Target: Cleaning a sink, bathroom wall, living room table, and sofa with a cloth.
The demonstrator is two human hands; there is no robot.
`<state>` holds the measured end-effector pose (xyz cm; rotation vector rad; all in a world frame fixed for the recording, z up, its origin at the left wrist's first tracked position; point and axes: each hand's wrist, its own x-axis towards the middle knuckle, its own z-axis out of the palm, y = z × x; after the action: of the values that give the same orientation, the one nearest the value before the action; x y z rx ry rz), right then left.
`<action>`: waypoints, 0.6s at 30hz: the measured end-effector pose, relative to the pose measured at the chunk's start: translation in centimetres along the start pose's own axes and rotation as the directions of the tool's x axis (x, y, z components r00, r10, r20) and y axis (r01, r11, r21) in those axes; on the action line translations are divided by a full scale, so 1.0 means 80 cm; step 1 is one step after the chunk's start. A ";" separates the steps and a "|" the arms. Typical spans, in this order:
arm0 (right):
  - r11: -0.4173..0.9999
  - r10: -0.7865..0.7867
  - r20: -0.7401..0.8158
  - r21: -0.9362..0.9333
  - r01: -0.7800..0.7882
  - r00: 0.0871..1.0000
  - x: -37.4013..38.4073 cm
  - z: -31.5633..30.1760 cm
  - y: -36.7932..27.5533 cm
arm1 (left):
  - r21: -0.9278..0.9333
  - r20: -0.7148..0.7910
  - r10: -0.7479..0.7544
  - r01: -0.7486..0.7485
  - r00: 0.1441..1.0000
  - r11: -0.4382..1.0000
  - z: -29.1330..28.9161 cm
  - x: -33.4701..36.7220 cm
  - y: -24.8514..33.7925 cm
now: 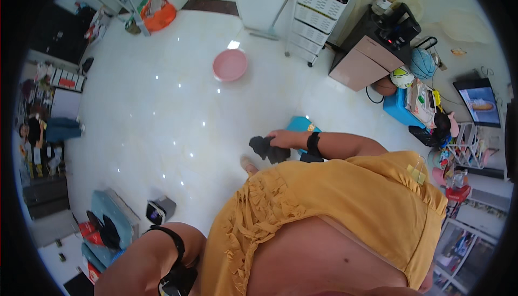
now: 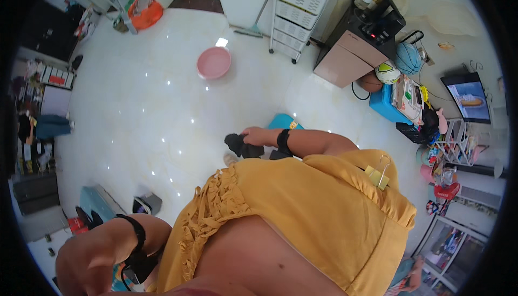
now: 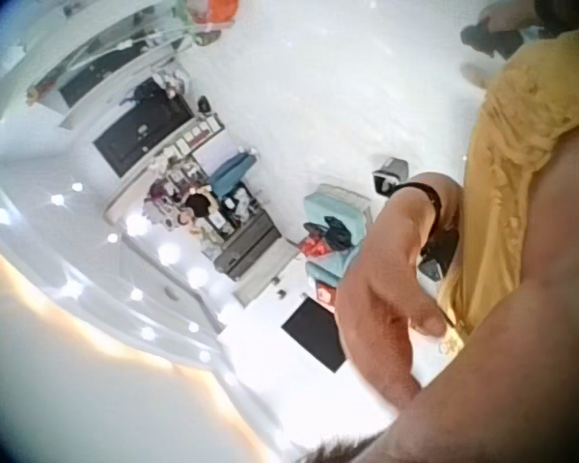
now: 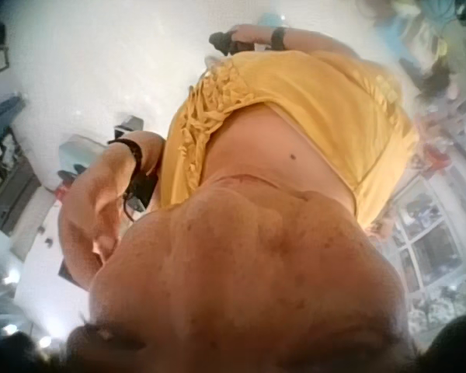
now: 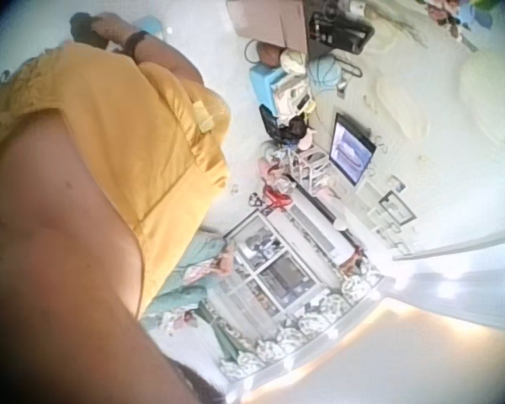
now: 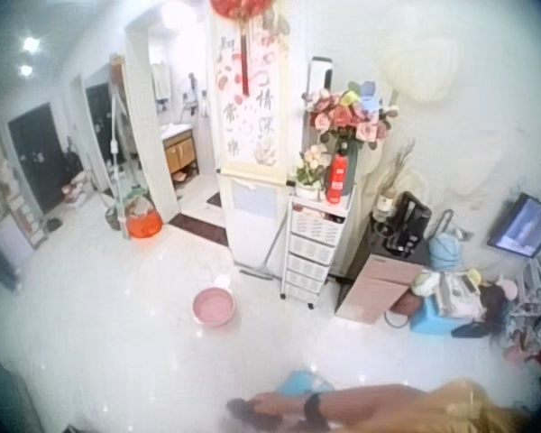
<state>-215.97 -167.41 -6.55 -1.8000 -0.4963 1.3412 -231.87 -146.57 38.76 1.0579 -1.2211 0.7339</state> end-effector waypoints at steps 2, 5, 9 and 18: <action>0.999 -0.019 -0.025 -0.043 0.018 1.000 -0.003 -0.004 -0.020 | -0.545 -0.102 -0.166 0.084 0.981 0.834 -0.021 -0.019 -0.014; 0.998 0.049 -0.140 0.042 -0.044 0.989 -0.009 -0.008 -0.043 | -0.404 0.240 -0.493 0.548 0.836 0.732 -0.074 -0.020 -0.038; 0.971 0.074 -0.111 0.236 -0.046 0.991 -0.001 0.005 -0.077 | -0.316 0.252 -0.508 0.566 0.824 0.762 -0.053 0.028 -0.054; 0.988 0.039 -0.136 0.156 -0.018 0.990 0.070 0.033 -0.126 | -0.375 0.317 -0.404 0.504 0.858 0.778 -0.161 0.025 0.022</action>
<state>-214.87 -156.50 -2.14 -1.7624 -0.2846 1.2284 -228.14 -134.21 41.11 1.0025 -1.1741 -0.0574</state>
